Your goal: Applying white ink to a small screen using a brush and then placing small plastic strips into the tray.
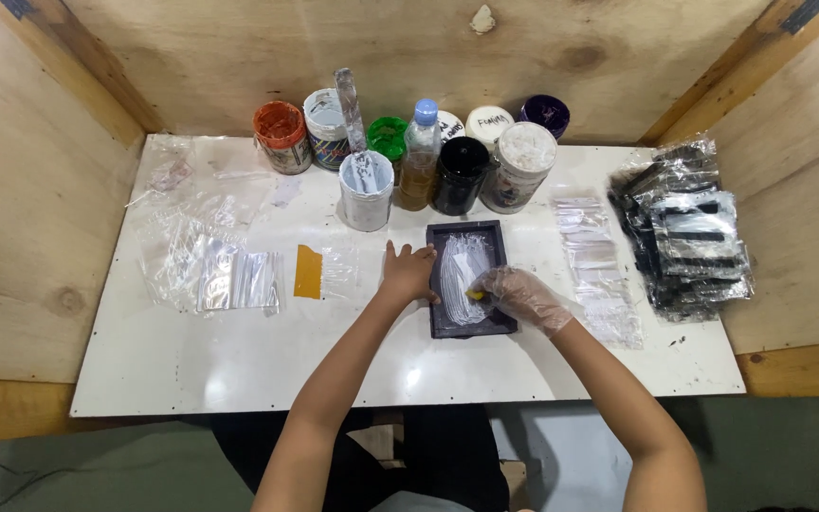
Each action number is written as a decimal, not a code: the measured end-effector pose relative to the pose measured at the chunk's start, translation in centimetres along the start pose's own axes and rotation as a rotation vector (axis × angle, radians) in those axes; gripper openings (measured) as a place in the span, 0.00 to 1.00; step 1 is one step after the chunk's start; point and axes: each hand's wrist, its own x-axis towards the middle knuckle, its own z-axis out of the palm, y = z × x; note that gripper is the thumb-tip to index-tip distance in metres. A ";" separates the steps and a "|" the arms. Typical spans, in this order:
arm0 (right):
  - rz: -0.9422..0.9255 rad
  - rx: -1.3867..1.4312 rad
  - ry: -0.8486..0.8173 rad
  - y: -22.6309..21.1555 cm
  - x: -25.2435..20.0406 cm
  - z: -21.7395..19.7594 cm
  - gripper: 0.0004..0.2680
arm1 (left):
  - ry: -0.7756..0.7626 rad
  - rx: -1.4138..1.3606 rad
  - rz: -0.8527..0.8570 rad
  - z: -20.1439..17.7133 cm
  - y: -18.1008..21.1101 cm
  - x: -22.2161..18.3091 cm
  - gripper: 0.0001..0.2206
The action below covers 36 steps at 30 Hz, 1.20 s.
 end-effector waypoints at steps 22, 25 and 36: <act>-0.064 -0.394 0.325 3.6 4.8 5.2 0.09 | 0.016 -0.025 -0.020 -0.3 0.2 -0.1 0.42; -0.187 -0.545 0.234 4.3 3.7 6.3 0.17 | 0.037 -0.005 -0.023 -0.2 0.4 0.5 0.42; -0.032 -0.213 0.078 -1.0 -1.8 5.4 0.10 | 0.016 0.056 -0.053 0.1 0.8 0.9 0.42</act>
